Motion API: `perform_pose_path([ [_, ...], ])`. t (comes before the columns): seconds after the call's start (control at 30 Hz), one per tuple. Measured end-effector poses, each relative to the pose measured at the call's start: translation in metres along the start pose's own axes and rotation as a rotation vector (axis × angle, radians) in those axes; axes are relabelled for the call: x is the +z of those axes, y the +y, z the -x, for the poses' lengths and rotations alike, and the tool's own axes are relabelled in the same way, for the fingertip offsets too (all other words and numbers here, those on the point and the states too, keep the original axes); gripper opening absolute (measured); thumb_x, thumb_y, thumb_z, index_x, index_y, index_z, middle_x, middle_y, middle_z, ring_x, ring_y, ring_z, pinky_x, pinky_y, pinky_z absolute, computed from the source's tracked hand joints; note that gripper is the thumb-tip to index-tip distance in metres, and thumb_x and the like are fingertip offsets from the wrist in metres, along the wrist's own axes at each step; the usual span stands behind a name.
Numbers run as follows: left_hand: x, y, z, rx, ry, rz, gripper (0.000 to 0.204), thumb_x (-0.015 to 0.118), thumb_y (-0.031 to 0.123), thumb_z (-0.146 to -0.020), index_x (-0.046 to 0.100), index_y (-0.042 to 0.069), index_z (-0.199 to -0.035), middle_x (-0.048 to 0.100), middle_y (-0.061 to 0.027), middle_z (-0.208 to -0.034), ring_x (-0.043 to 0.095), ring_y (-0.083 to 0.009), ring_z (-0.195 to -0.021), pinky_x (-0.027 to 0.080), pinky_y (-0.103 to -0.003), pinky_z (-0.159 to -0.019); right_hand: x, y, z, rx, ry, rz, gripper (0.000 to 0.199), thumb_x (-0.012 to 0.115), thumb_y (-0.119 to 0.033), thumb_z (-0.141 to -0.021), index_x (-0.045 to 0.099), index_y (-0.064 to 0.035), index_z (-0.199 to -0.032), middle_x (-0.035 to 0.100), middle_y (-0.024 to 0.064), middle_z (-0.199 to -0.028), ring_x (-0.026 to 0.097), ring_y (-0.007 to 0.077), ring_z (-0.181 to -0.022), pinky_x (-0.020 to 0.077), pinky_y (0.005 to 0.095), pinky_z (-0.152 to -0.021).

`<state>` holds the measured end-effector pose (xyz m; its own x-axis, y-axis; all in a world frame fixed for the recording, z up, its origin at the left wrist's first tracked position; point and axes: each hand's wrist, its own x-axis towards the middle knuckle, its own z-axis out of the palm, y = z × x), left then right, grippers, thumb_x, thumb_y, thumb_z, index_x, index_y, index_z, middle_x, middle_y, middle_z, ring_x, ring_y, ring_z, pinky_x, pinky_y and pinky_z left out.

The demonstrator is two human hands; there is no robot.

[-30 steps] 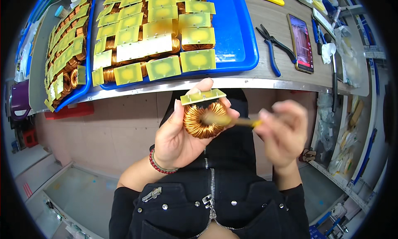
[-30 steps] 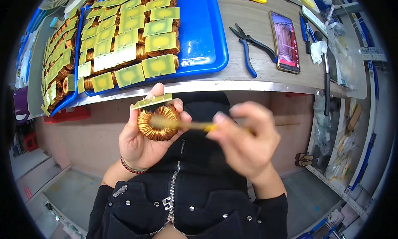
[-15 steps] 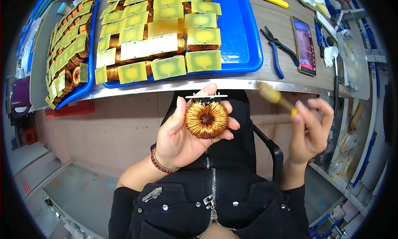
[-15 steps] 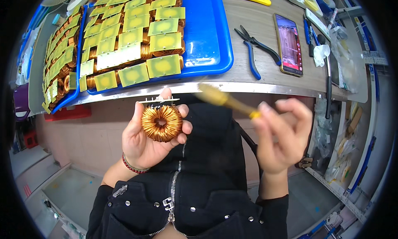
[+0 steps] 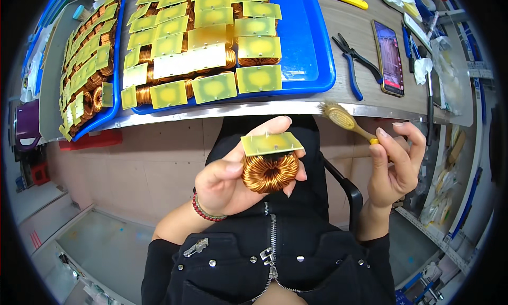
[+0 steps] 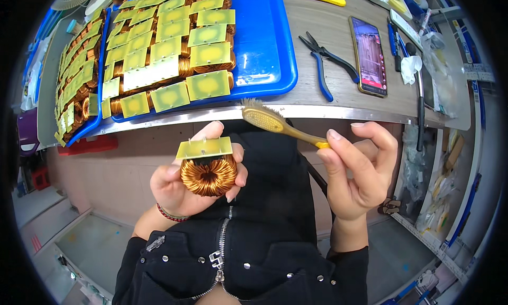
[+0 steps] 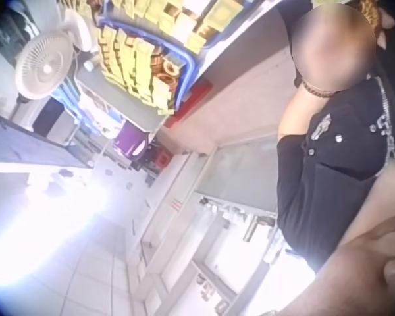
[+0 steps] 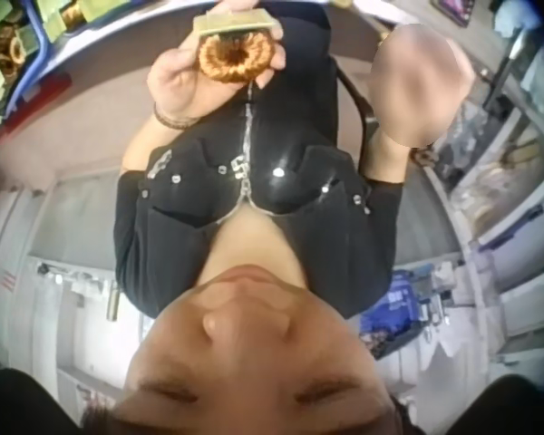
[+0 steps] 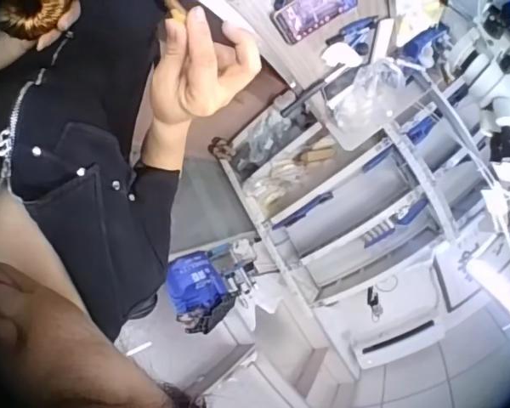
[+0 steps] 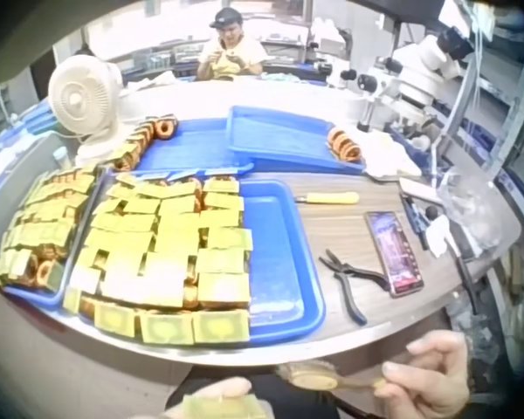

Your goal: The person cleans copper wire coils on small square circuit boards using a brush and pliers. They pick up each component from a blue tray, brush the copper windings, and occasionally use pliers to adjust the metal leads before placing the item back on the tray.

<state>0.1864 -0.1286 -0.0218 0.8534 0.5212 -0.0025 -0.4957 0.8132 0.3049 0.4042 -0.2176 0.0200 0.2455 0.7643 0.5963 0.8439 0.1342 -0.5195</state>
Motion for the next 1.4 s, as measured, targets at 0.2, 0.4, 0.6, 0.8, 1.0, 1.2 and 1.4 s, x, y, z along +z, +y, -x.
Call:
perform_pose_path([
  [0.2, -0.003, 0.005, 0.007, 0.474, -0.04, -1.082, 0.102, 0.079, 0.013, -0.063, 0.011, 0.003, -0.138, 0.041, -0.0171, -0.12, 0.05, -0.0244, -0.104, 0.044, -0.037, -0.087, -0.005, -0.005, 0.002, 0.078, 0.021, -0.114, 0.02, 0.071, -0.009, -0.072, 0.067, -0.0015, -0.09, 0.049, 0.0114, -0.104, 0.044, 0.0082, -0.059, 0.0361, 0.0199, -0.056],
  [0.4, 0.001, 0.002, 0.0, 0.997, 0.155, -1.895, 0.1, 0.086, 0.018, -0.051, 0.026, 0.0, -0.129, 0.054, -0.0097, -0.104, 0.052, -0.0195, -0.082, 0.042, -0.031, -0.07, -0.008, -0.036, 0.006, -0.273, -0.284, 0.031, 0.03, 0.079, -0.018, -0.061, 0.069, -0.0091, -0.088, 0.049, 0.0093, -0.101, 0.053, 0.0142, -0.065, 0.0408, 0.0217, -0.052],
  [0.6, -0.003, -0.004, -0.002, 0.994, 0.381, -1.938, 0.095, 0.085, 0.018, -0.051, 0.032, -0.008, -0.125, 0.057, -0.0088, -0.09, 0.053, -0.0227, -0.071, 0.042, -0.033, -0.063, -0.018, -0.035, 0.003, -0.192, -0.043, 0.251, 0.033, 0.08, -0.009, -0.059, 0.068, -0.0074, -0.089, 0.05, 0.0091, -0.1, 0.053, 0.0134, -0.067, 0.0408, 0.0216, -0.051],
  [0.8, 0.001, -0.003, 0.002, 0.975, 0.412, -1.964, 0.096, 0.085, 0.022, -0.051, 0.032, -0.01, -0.124, 0.056, -0.0087, -0.089, 0.052, -0.0211, -0.069, 0.042, -0.032, -0.062, -0.005, -0.027, -0.003, -0.105, 0.03, 0.346, 0.034, 0.081, -0.013, -0.055, 0.069, -0.0103, -0.087, 0.054, 0.0029, -0.084, 0.048, 0.0101, -0.053, 0.0323, 0.0216, -0.041],
  [1.0, -0.003, 0.001, 0.004, 1.127, 0.356, -2.043, 0.103, 0.087, 0.026, -0.052, 0.025, -0.009, -0.127, 0.056, -0.0102, -0.091, 0.052, -0.0163, -0.066, 0.039, -0.03, -0.061, -0.013, -0.035, -0.002, -0.148, -0.149, 0.204, 0.03, 0.079, -0.009, -0.06, 0.068, -0.0078, -0.088, 0.051, 0.0083, -0.09, 0.053, 0.0135, -0.065, 0.0399, 0.0205, -0.049],
  [1.2, 0.006, 0.006, 0.004, 1.095, 0.164, -1.997, 0.106, 0.087, 0.018, -0.052, 0.019, -0.007, -0.129, 0.054, -0.013, -0.1, 0.056, -0.019, -0.071, 0.044, -0.028, -0.064, -0.017, -0.047, 0.015, -0.03, -0.149, -0.024, 0.031, 0.078, -0.01, -0.062, 0.069, -0.0111, -0.091, 0.049, 0.0111, -0.096, 0.051, 0.0151, -0.062, 0.0408, 0.0208, -0.048],
  [1.4, 0.012, 0.001, 0.004, 0.762, 0.338, -1.575, 0.112, 0.086, 0.009, -0.051, 0.012, -0.005, -0.134, 0.045, -0.0114, -0.103, 0.056, -0.0171, -0.089, 0.051, -0.027, -0.076, -0.016, -0.03, -0.002, 0.031, -0.505, -0.32, 0.029, 0.079, -0.01, -0.058, 0.07, -0.0078, -0.086, 0.056, 0.0088, -0.082, 0.041, 0.0061, -0.041, 0.0359, 0.0216, -0.041],
])
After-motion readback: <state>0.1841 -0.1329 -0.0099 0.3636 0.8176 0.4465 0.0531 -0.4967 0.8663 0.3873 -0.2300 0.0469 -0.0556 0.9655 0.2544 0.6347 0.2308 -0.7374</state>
